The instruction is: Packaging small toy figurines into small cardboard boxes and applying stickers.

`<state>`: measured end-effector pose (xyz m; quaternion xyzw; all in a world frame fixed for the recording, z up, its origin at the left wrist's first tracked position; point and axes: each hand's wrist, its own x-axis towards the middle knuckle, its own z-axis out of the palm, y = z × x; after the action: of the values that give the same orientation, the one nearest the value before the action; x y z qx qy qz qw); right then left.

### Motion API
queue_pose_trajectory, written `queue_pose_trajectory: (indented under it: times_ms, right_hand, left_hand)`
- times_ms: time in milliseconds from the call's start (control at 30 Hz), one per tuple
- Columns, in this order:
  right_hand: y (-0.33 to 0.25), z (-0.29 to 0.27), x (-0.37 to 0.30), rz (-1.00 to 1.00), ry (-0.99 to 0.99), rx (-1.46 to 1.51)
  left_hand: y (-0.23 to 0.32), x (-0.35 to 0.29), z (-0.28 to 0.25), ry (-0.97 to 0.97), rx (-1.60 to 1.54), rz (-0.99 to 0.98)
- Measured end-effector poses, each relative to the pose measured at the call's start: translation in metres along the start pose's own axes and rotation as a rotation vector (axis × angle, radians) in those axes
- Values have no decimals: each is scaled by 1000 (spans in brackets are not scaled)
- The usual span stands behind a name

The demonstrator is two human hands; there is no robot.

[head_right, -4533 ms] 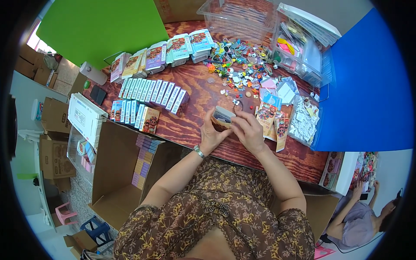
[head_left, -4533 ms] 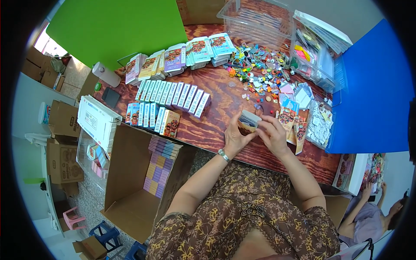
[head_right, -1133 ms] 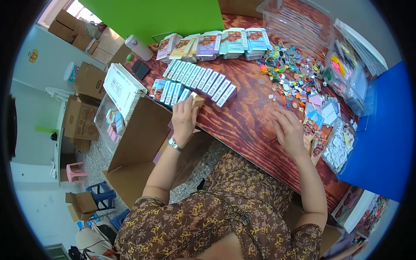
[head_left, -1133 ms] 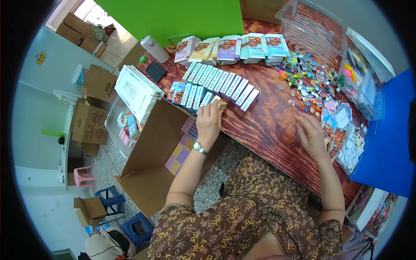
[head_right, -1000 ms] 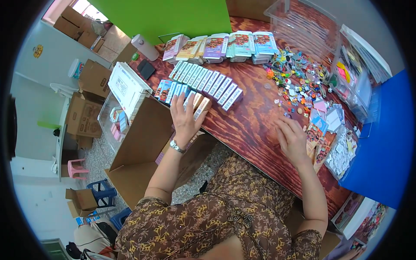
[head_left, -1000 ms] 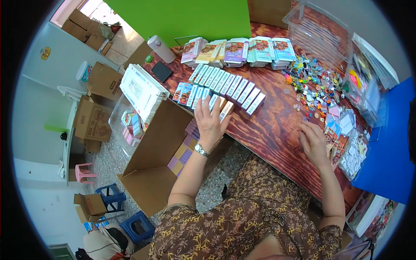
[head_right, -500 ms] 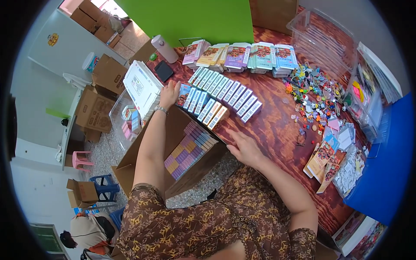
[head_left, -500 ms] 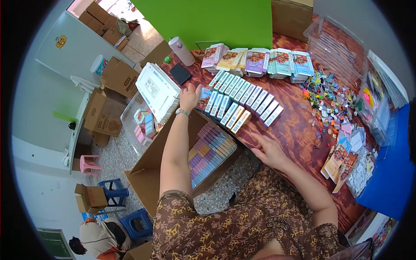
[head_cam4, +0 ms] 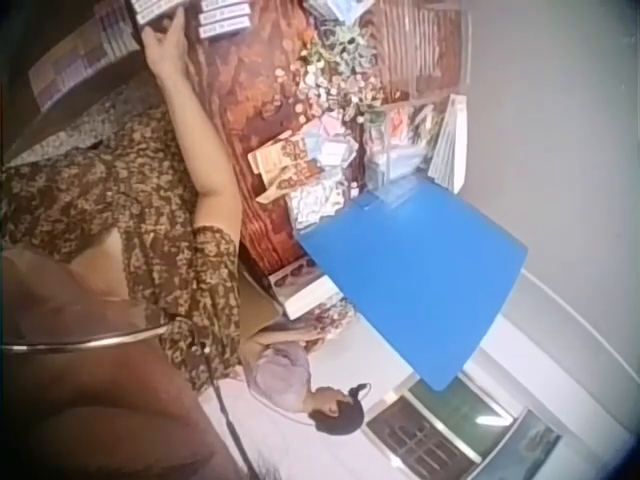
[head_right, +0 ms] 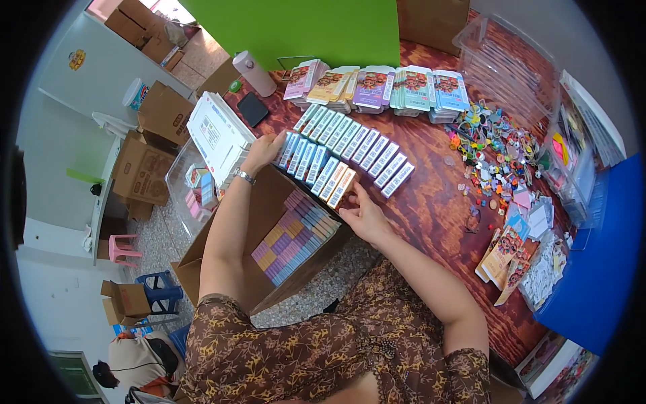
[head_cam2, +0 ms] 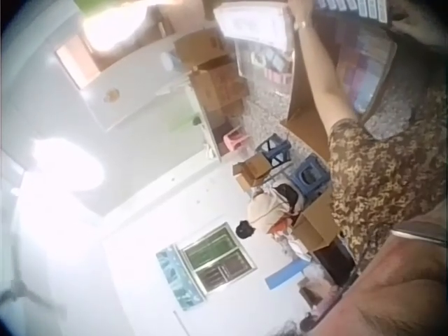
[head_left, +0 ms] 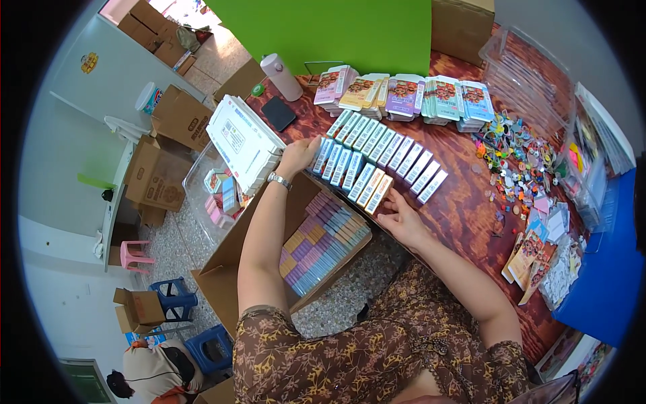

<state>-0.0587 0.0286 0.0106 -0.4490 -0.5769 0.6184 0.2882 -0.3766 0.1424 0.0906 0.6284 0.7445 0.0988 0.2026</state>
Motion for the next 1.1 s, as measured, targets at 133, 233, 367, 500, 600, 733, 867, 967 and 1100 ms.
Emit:
queue_pose_trajectory:
  times_ms: [133, 233, 367, 500, 600, 733, 867, 967, 1100]
  right_hand:
    - [-2, 11, 6, 72, 8, 202]
    - [-24, 19, 3, 145, -9, 328]
    - [-36, 25, -1, 118, -5, 369]
    - [-33, 28, 2, 68, 17, 385]
    - [-24, 28, 12, 45, 93, 382]
    - [-31, 25, 12, 71, 78, 286]
    - [-13, 13, 1, 87, 86, 207]
    - [-28, -2, -20, 64, 29, 84]
    - [-31, -20, -50, -15, -5, -36]
  left_hand:
    - [-8, -8, 9, -15, -60, 105]
    - [-14, -8, 8, -45, -86, 133]
    - [0, -8, 2, -91, -74, 138]
    - [-7, -6, 2, -87, -57, 222]
    - [-3, -5, 2, -112, -99, 258]
    - [2, -13, 4, -44, -118, 280]
    - [13, -19, 0, -75, -77, 231]
    - [-2, -28, 0, 126, 138, 222]
    - [52, -45, -39, 459, -379, 355]
